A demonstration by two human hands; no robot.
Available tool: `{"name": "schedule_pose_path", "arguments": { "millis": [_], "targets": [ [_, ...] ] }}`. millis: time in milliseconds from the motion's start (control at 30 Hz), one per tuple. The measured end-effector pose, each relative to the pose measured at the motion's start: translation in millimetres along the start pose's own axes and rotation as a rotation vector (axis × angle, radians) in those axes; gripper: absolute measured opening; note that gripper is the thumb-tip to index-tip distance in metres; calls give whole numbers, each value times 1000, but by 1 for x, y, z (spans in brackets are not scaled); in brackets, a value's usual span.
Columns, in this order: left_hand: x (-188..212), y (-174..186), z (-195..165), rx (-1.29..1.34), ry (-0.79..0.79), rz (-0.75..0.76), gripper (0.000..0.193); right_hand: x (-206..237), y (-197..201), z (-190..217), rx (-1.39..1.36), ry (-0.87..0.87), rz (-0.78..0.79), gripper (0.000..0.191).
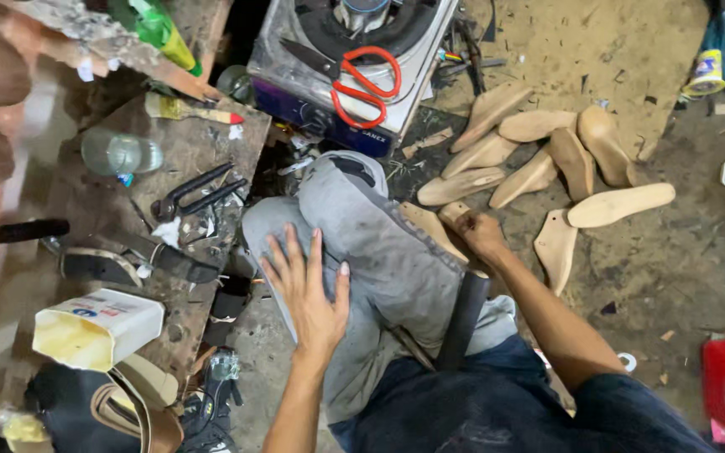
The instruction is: The person assembles a shoe by pressing a sole onto a shoe upper using a hammer and pliers, then trims excess material with scissors. The person repeats the process on a second shoe, using tools to secure and shape the components.
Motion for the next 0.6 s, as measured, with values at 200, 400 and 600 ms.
{"name": "schedule_pose_path", "arguments": {
  "millis": [200, 400, 600],
  "targets": [
    [-99, -29, -21, 256, -167, 20, 36, 24, -38, -9, -233, -87, 114, 16],
    [-114, -49, -38, 149, -212, -74, 22, -18, -19, 26, 48, 249, -227, 36],
    [-117, -42, -35, 196, -153, -51, 22, -125, -13, 67, 632, 544, -90, 55]
  ]
}}
Point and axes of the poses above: each hand's wrist, its own x-axis away from the middle knuckle, its own y-axis out of the back of the hand, z = x × y, the point moved 2 cm from there along -x, towards the middle knuckle, and after that the axes turned 7 degrees about -z, right-handed, at the moved point
